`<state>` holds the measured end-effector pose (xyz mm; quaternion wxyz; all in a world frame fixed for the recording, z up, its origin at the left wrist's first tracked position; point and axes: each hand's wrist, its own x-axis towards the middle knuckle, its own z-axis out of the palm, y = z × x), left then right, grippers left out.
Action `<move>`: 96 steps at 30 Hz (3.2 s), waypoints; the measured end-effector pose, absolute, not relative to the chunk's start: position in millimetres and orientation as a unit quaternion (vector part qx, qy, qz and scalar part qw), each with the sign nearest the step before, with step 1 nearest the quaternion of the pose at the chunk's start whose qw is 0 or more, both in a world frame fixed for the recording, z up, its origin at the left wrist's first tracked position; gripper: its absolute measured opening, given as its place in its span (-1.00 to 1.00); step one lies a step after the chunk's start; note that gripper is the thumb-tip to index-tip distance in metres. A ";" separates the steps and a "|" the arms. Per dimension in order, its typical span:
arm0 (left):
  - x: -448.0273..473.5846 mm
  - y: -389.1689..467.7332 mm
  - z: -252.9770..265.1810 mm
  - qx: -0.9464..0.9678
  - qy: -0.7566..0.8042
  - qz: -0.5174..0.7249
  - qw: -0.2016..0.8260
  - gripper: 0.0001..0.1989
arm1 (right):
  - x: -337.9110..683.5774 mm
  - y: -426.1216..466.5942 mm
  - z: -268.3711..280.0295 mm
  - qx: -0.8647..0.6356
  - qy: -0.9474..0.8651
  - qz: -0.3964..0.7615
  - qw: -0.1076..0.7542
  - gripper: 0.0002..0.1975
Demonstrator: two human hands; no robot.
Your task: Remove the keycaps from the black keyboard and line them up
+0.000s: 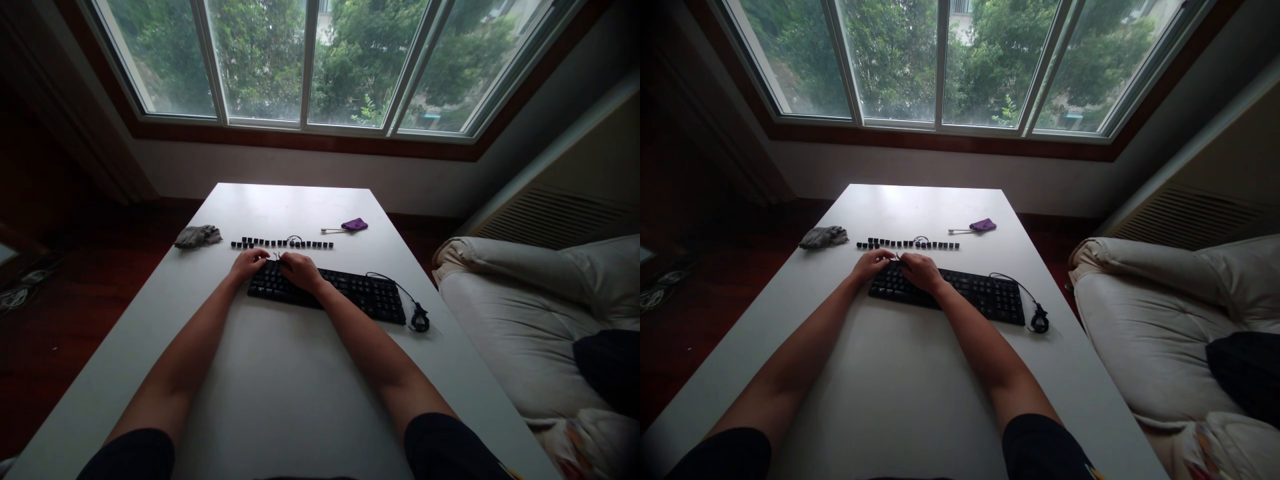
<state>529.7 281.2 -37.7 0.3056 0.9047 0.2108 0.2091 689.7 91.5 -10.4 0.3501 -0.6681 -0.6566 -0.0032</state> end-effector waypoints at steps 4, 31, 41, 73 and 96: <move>530.2 281.0 -37.4 0.903 0.214 0.210 0.309 -0.73 | 686.7 92.2 -10.4 -0.701 -0.618 -0.014 0.357 -0.92; 530.4 281.9 -36.6 0.903 0.222 0.202 0.307 -0.73 | 688.9 95.0 -18.1 -0.690 -0.535 0.042 0.486 -0.85; 529.2 282.8 -39.7 0.902 0.223 0.207 0.306 -0.75 | 695.9 100.2 -18.5 -0.634 -0.431 0.157 0.623 -0.77; 540.5 248.6 -14.4 0.870 0.089 0.197 0.444 -0.68 | 698.8 104.2 -21.9 -0.565 -0.449 0.215 0.658 -0.72; 540.7 246.7 -11.9 0.856 0.090 0.168 0.480 -0.69 | 697.3 101.1 -23.1 -0.631 -0.470 0.158 0.596 -0.82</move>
